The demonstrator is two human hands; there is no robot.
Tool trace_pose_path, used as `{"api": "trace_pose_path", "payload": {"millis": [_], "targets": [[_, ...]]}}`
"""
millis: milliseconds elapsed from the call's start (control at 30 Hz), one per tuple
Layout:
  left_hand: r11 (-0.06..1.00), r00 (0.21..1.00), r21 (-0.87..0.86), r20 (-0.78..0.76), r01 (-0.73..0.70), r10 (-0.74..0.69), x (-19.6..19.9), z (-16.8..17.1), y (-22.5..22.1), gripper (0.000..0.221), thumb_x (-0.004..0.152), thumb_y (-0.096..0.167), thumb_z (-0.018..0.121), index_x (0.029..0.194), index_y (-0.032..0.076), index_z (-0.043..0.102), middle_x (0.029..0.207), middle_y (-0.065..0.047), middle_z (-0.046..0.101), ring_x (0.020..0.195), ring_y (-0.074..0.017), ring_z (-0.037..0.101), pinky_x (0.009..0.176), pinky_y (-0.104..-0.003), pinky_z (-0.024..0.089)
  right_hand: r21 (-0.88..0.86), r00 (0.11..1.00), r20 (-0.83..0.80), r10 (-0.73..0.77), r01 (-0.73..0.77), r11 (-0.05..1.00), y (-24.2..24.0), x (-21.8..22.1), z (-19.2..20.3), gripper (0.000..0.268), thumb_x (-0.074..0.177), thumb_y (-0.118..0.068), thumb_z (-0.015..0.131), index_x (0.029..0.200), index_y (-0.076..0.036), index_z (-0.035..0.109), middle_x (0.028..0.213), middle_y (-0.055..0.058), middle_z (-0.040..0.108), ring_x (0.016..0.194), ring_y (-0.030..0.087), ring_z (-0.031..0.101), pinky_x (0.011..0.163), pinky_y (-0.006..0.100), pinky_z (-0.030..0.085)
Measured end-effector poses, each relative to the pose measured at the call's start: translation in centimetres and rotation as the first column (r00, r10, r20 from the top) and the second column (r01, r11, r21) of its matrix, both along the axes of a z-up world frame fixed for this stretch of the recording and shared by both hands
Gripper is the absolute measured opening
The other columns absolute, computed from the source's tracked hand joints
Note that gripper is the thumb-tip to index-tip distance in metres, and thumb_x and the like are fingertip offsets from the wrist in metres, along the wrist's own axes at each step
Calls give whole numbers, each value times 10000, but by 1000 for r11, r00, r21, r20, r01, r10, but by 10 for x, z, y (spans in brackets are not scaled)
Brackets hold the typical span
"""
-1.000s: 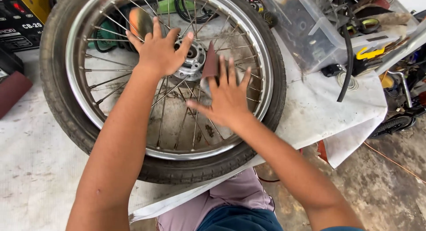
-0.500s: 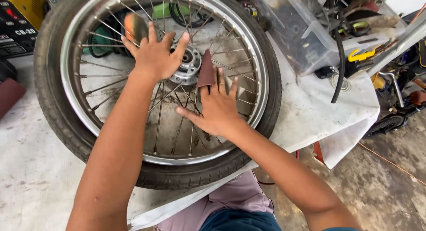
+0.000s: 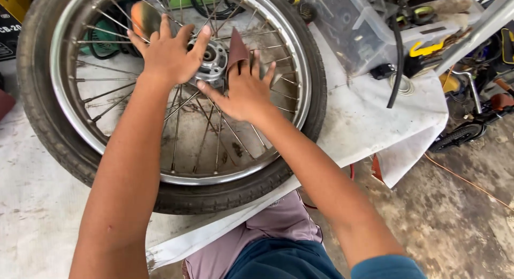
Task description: Sanding the metal rim of a motorcycle wheel with sandpaper to clean or prep the surface.
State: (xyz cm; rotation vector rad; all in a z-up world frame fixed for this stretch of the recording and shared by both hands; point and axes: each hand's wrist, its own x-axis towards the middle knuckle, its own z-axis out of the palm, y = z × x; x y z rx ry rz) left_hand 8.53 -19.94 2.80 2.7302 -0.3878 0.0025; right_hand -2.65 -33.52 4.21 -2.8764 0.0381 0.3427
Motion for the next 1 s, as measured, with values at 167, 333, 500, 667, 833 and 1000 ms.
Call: {"api": "trace_pose_path", "payload": {"millis": [167,333,500,667,833,1000], "targets": [[999,997,1,-67,-45,45,-2,15,-2,1055,783,852,-31,1594,296,354,1710,-224,61,1549,-488,174,1125,-750,-152,-54,988,84,132,-128,990,-5,-19,-12,1181,757,-850,16,1530,-10,321,1643,315,-56,1506,470,-160,1194,661,-116],[999,998,7,-49,-33,33,-2,11,-1,1043,792,856,-17,1584,297,371,1706,-228,93,1544,-480,189,1124,-751,-154,-110,987,131,97,-83,990,-14,9,-20,1203,771,-865,7,1553,25,219,1658,273,-32,1510,449,-135,1189,675,-118],[1000,999,-9,-33,-18,18,0,8,2,964,837,831,44,1570,312,393,1702,-234,107,1531,-485,213,1124,-746,-151,169,992,-27,127,-121,978,-55,68,5,1027,777,-757,-1,1639,-197,11,1663,71,-262,1530,289,-245,1209,619,-145],[1000,999,-25,-43,-6,5,2,4,3,955,850,819,50,1576,299,388,1707,-222,89,1528,-477,211,1117,-741,-167,315,974,108,202,-226,922,-84,84,-19,744,958,-620,224,1571,-225,374,1686,84,-152,1543,275,-210,1215,608,-79],[999,999,9,38,-37,36,3,-5,6,715,1011,756,185,1530,341,448,1695,-174,228,1471,-429,381,1178,-730,-11,190,835,429,345,-457,869,-115,70,-58,361,1079,-436,436,1258,-216,658,1652,151,296,1506,395,298,1141,687,272],[999,997,-34,66,-36,38,0,-5,6,693,1030,740,209,1516,327,477,1681,-183,264,1438,-436,416,1170,-730,-8,269,920,374,113,-225,937,-114,77,-41,388,1049,-513,473,1278,-258,657,1598,132,371,1406,469,399,1082,726,287]]}}
